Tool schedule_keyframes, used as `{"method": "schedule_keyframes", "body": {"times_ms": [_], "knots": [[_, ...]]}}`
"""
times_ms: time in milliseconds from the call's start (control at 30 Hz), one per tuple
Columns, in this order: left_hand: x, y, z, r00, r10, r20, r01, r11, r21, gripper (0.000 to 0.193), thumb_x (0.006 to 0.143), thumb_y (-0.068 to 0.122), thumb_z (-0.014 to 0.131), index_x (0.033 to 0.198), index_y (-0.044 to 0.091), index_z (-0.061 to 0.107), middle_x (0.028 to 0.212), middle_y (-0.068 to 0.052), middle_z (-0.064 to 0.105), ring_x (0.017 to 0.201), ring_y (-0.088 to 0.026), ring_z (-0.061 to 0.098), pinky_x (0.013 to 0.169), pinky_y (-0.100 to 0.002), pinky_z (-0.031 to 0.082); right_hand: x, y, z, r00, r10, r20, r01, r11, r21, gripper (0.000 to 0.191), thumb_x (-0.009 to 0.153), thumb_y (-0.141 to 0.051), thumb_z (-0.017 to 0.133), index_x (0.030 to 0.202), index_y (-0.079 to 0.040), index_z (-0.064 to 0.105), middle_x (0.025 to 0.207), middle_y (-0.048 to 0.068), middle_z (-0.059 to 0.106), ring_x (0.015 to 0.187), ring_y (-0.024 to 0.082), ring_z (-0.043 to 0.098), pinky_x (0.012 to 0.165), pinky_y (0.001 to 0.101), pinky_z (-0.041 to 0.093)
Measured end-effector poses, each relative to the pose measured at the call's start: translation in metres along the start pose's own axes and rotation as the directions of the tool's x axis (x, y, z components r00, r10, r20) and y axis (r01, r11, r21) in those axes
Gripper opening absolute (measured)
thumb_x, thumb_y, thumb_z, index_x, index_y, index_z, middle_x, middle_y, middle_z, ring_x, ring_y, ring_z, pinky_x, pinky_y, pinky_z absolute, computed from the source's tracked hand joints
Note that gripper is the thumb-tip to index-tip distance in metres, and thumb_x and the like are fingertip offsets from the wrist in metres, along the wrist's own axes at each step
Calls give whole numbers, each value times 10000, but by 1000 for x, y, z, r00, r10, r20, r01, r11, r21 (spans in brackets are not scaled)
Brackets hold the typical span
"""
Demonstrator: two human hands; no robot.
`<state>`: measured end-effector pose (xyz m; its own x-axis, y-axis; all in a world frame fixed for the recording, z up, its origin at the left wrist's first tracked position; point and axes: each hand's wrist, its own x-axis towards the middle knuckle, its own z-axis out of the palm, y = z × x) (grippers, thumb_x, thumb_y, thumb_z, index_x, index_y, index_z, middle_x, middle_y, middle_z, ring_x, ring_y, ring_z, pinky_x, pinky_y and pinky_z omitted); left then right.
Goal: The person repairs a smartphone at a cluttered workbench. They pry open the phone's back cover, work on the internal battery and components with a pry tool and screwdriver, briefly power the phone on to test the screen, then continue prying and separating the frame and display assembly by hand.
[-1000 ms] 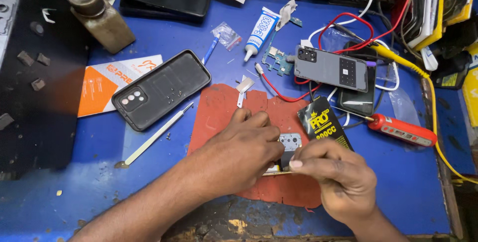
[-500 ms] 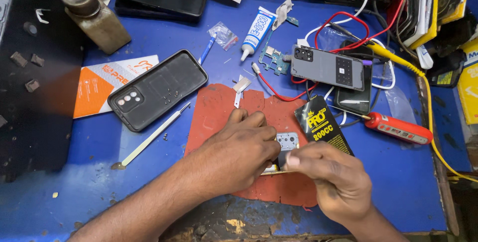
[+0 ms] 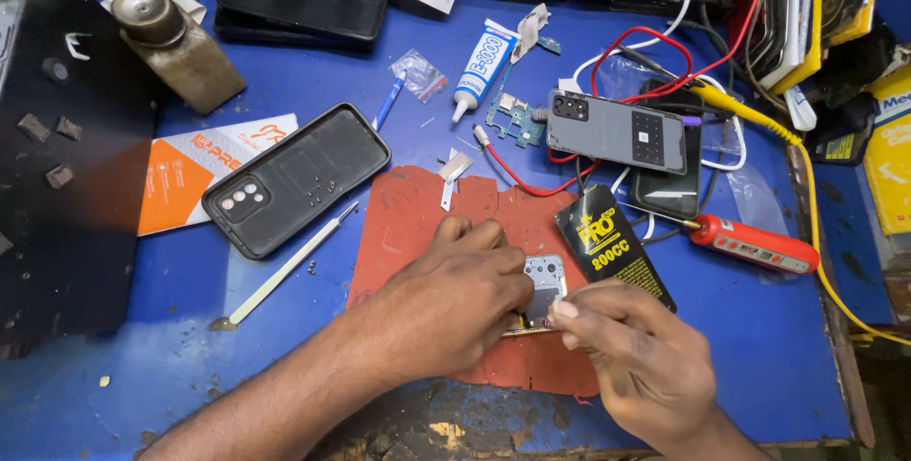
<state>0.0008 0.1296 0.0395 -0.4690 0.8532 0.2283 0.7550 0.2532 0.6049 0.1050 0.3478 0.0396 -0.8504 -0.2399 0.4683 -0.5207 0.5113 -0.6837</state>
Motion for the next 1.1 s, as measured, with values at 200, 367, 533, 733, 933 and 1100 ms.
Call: {"method": "schedule_keyframes", "body": {"times_ms": [200, 367, 533, 733, 933, 1100], "knots": [[3, 7, 3, 999, 36, 9, -36, 999, -28, 89, 793, 137, 714, 875, 103, 718, 948, -20, 649, 1049, -245, 561, 923, -441, 385, -10, -10, -6, 984, 55, -171, -44, 997, 70, 474, 868, 229, 611, 1271, -19, 634, 1135, 133, 668, 1038, 221, 744, 852, 290, 663], [-2, -13, -22, 993, -61, -104, 88, 954, 287, 104, 762, 150, 696, 856, 120, 731, 963, -49, 659, 1029, -276, 559, 875, -488, 371, -15, 1, -12, 959, 138, -249, -144, 990, -7, 461, 883, 200, 657, 1298, 1, 623, 1069, 114, 686, 960, 180, 744, 874, 294, 650], [-32, -36, -63, 922, -231, -309, 372, 750, 547, 154, 818, 107, 675, 944, 142, 757, 964, -33, 670, 1044, -274, 566, 880, -467, 375, -21, 8, -10, 970, 126, -207, -143, 987, -68, 444, 866, 165, 696, 1276, 6, 635, 1022, 98, 699, 932, 168, 739, 849, 290, 645], [-58, -45, -89, 801, -440, -405, 598, 589, 543, 110, 883, 208, 708, 917, 121, 767, 942, -27, 690, 1034, -269, 571, 940, -488, 372, -19, 11, -9, 987, -1, -158, -26, 986, -167, 430, 819, 115, 767, 1212, -26, 662, 988, 96, 691, 910, 178, 723, 802, 291, 619], [-70, -58, -96, 752, -516, -411, 656, 521, 546, 192, 840, 275, 751, 913, 97, 753, 963, -60, 701, 1049, -291, 575, 891, -503, 370, -16, 13, -3, 985, 19, -173, -2, 995, 102, 337, 718, 161, 786, 978, -50, 748, 902, 102, 618, 852, 229, 670, 674, 291, 587], [-70, -60, -95, 751, -536, -387, 658, 556, 507, 204, 760, 269, 783, 867, 96, 757, 932, -60, 705, 1021, -296, 580, 892, -514, 374, -11, 8, -2, 989, -4, -146, 21, 993, 118, 327, 744, 198, 660, 941, -56, 718, 888, 93, 681, 855, 225, 737, 776, 343, 635]]}}
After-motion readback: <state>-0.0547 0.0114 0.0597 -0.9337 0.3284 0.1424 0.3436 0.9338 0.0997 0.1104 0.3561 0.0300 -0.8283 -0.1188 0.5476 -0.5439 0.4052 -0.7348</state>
